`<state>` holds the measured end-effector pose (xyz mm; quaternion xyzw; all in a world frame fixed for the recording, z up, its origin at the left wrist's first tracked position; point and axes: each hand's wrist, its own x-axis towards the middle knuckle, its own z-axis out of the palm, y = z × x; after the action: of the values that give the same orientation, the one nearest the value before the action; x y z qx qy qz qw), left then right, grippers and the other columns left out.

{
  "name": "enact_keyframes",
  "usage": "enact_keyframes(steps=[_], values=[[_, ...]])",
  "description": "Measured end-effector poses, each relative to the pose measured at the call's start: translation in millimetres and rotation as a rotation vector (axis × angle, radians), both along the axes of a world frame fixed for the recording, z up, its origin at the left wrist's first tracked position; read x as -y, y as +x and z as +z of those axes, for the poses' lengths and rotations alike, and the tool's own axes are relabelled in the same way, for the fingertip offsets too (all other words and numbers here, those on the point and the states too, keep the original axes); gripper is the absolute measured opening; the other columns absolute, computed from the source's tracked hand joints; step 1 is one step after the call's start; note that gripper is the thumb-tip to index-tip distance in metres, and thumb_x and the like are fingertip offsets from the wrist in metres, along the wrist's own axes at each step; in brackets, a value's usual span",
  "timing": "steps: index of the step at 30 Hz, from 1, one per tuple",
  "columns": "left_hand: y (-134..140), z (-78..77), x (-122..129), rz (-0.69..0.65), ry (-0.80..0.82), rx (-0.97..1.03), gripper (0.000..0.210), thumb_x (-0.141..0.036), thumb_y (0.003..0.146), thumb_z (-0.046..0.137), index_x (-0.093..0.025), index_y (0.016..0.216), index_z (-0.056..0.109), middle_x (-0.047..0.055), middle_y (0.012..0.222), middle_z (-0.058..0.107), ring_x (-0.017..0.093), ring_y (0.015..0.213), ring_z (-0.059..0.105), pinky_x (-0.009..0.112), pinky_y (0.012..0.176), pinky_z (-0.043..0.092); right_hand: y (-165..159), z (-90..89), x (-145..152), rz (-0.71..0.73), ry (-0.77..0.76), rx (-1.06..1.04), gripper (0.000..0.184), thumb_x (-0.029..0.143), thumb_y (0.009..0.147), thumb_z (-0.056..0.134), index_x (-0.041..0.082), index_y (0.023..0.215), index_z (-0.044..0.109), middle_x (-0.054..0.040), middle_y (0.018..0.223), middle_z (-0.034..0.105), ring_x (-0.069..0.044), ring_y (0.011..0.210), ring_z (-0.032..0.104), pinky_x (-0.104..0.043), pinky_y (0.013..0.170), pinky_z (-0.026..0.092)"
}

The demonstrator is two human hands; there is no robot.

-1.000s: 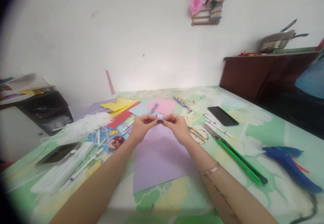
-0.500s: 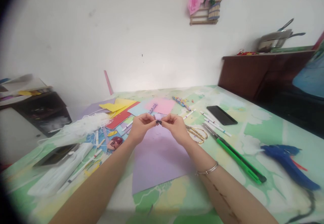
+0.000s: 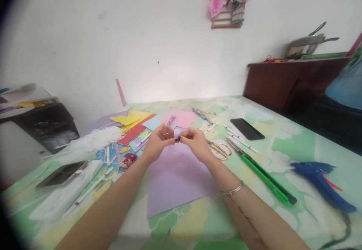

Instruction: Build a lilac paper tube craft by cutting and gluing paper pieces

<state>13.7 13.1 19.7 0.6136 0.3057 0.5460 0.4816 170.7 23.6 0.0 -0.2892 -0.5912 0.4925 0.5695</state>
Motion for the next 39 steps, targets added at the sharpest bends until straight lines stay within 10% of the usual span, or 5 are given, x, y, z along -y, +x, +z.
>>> enact_keyframes(steps=[39], values=[[0.0, -8.9, -5.5, 0.045, 0.001, -0.095, 0.025, -0.012, 0.06, 0.067, -0.016, 0.08, 0.053, -0.002, 0.062, 0.06, 0.014, 0.06, 0.064, 0.027, 0.062, 0.051, 0.2, -2.3, -2.6, -0.181, 0.128, 0.191, 0.018, 0.019, 0.063, 0.064, 0.02, 0.067, 0.046, 0.0003, 0.07, 0.058, -0.012, 0.062, 0.052, -0.028, 0.062, 0.044]])
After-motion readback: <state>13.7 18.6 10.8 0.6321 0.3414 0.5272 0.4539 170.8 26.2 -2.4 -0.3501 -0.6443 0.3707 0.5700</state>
